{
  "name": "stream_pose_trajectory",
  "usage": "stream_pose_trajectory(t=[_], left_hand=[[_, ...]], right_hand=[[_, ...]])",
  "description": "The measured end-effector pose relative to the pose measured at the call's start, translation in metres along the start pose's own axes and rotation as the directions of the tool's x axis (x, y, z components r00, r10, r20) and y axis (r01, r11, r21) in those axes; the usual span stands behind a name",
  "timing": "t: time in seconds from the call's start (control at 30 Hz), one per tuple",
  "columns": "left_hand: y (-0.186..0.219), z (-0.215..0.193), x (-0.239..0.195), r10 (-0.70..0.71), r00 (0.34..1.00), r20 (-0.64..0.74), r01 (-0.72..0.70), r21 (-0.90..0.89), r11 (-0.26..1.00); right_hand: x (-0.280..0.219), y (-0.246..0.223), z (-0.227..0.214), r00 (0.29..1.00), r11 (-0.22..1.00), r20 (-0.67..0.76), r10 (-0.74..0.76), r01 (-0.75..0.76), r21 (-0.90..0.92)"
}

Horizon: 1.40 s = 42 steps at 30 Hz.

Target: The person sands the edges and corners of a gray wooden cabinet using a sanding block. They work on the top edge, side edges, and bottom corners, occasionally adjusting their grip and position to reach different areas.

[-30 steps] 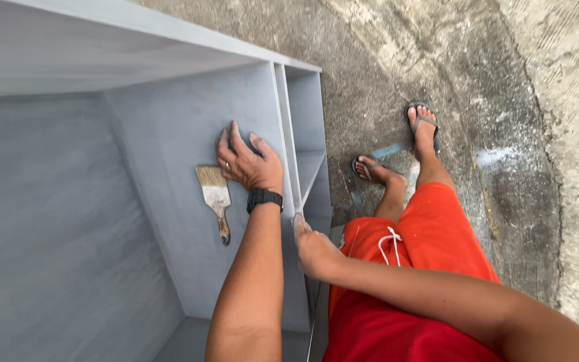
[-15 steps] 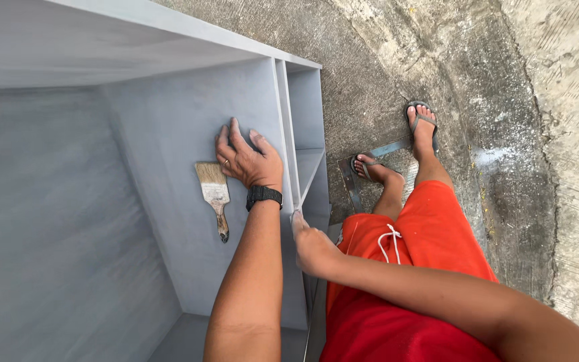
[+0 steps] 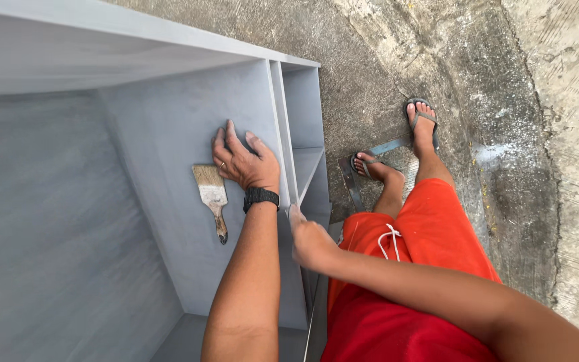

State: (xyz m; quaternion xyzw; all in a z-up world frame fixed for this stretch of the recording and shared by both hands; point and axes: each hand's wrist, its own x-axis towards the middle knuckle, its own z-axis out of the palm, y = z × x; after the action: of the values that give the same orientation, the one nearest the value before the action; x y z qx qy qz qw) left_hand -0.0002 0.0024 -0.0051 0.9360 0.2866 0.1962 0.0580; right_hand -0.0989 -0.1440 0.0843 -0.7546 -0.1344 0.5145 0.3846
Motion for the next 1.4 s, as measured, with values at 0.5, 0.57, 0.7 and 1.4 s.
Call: stream_pose_trajectory(t=[0.5,0.57,0.7,1.4], left_hand=[[0.004,-0.004,0.002,-0.002,1.0,-0.001,0.002,0.022,1.0],[0.006,-0.005,0.005,0.002,1.0,-0.002,-0.002,0.011,1.0],[0.0,-0.002,0.001,0.002,1.0,0.005,-0.002,0.021,1.0],[-0.002,0.0,0.0,0.007,1.0,0.011,-0.007,0.011,1.0]], right_hand=[[0.029,0.011,0.023,0.996,0.994,-0.084,0.038,-0.047,-0.102],[0.014,0.004,0.009,0.996,0.998,-0.09,-0.001,-0.005,-0.064],[0.039,0.014,0.012,0.984,0.994,-0.172,-0.039,0.02,-0.109],[0.018,0.027,0.022,0.974,0.991,-0.191,-0.123,0.109,-0.082]])
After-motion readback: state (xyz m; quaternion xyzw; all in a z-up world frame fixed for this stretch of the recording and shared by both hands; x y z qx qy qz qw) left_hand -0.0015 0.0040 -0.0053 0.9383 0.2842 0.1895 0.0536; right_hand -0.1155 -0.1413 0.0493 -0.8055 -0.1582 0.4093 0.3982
